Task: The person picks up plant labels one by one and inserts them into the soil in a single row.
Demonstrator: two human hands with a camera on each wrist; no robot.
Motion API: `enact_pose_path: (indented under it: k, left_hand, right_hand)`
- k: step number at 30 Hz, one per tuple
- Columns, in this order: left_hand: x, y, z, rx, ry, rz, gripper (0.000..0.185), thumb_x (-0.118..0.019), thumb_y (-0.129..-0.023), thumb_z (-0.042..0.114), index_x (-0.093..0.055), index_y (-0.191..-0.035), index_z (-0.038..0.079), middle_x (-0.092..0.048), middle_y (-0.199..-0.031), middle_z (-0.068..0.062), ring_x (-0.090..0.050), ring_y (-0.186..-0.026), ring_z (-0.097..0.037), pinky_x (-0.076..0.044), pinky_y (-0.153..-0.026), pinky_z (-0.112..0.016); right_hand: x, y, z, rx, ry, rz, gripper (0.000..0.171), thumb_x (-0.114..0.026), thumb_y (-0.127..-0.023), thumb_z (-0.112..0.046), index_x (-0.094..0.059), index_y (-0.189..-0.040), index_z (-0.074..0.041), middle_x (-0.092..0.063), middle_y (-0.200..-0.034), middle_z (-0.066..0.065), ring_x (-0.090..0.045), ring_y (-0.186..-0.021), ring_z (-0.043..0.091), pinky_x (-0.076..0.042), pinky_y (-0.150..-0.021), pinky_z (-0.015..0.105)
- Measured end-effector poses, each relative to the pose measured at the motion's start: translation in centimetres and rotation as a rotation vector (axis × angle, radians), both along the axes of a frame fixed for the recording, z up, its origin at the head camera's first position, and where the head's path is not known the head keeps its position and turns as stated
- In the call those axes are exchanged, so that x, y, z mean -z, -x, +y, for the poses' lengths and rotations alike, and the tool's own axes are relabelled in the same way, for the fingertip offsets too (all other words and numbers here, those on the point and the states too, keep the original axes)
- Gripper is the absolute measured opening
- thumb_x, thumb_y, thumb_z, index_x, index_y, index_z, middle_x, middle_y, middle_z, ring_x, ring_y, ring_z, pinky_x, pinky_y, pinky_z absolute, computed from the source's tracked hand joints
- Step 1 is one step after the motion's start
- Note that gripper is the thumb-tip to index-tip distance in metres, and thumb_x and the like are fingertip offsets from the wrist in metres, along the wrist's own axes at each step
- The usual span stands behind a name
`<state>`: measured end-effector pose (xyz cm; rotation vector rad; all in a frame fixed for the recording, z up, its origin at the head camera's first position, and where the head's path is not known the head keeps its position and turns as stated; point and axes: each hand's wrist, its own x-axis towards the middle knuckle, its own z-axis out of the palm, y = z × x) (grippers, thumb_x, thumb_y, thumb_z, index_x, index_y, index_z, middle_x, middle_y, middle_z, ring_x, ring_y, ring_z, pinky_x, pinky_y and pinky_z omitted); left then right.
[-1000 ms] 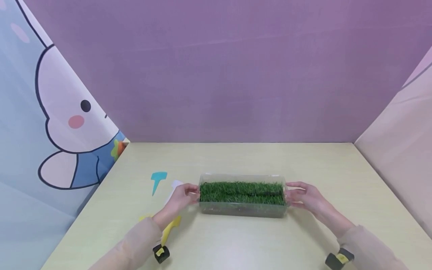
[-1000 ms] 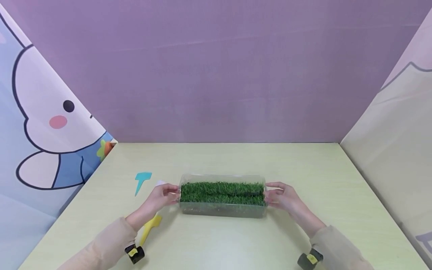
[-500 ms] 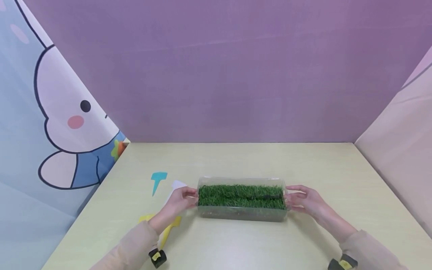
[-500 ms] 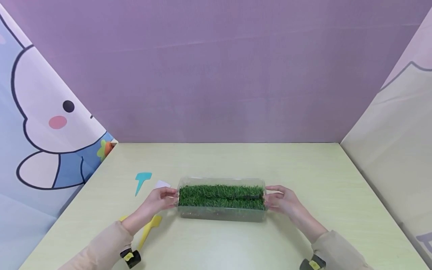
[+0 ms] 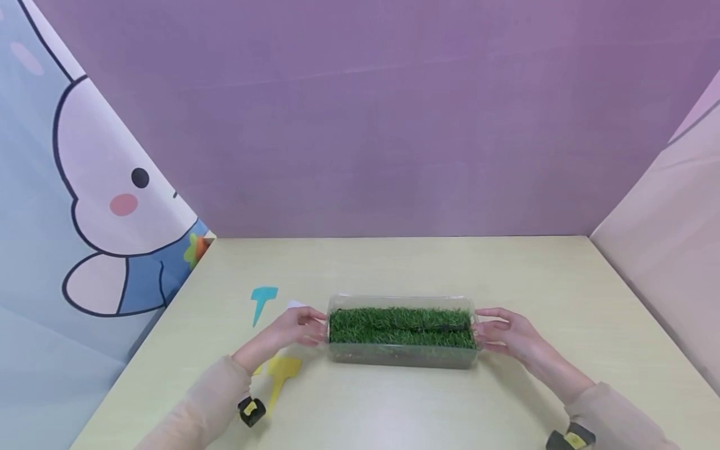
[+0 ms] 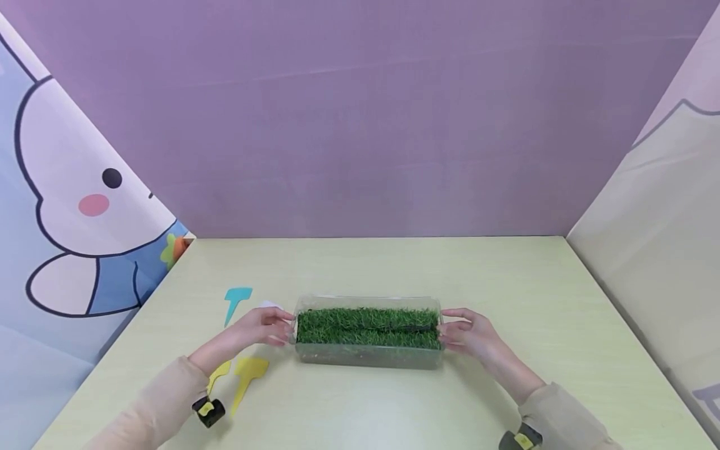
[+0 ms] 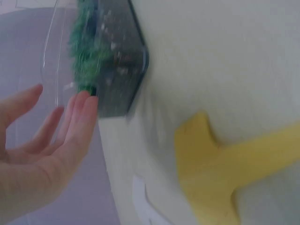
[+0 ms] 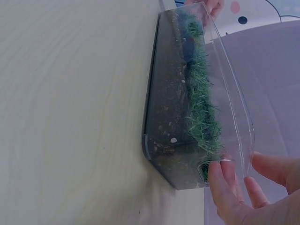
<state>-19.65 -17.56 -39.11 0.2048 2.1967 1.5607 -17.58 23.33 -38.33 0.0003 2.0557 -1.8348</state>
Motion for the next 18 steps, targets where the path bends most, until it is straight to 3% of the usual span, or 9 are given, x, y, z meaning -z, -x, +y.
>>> enact_pose_path:
  k: [5, 12, 18]
  left_hand:
    - [-0.6, 1.0, -1.4, 0.076, 0.147, 0.064, 0.033, -0.052, -0.087, 0.008, -0.048, -0.113, -0.012, -0.059, -0.097, -0.022, -0.060, -0.084, -0.031, -0.051, -0.071, -0.036]
    - [-0.6, 2.5, -3.0, 0.067, 0.363, 0.247, 0.030, -0.053, -0.088, 0.012, -0.053, -0.109, -0.009, -0.060, -0.090, -0.018, -0.060, -0.077, -0.030, -0.050, -0.065, -0.033]
    - [-0.3, 3.3, -3.8, 0.140, 0.517, 0.370, 0.023, -0.054, -0.086, 0.008, -0.058, -0.104, -0.006, -0.061, -0.088, -0.011, -0.058, -0.077, -0.023, -0.047, -0.066, -0.031]
  right_hand:
    - [0.0, 0.0, 0.0, -0.003, 0.010, 0.002, 0.054, -0.055, -0.085, -0.005, -0.028, -0.128, 0.012, -0.058, -0.109, 0.020, -0.060, -0.090, 0.018, -0.048, -0.080, 0.031]
    - [-0.1, -0.1, 0.0, -0.004, 0.011, 0.005, 0.055, -0.055, -0.086, -0.006, -0.027, -0.129, 0.012, -0.057, -0.111, 0.021, -0.060, -0.091, 0.019, -0.048, -0.081, 0.032]
    - [-0.1, -0.2, 0.0, 0.004, 0.006, -0.002, 0.055, -0.056, -0.086, -0.008, -0.028, -0.129, 0.011, -0.057, -0.111, 0.020, -0.061, -0.091, 0.019, -0.048, -0.081, 0.032]
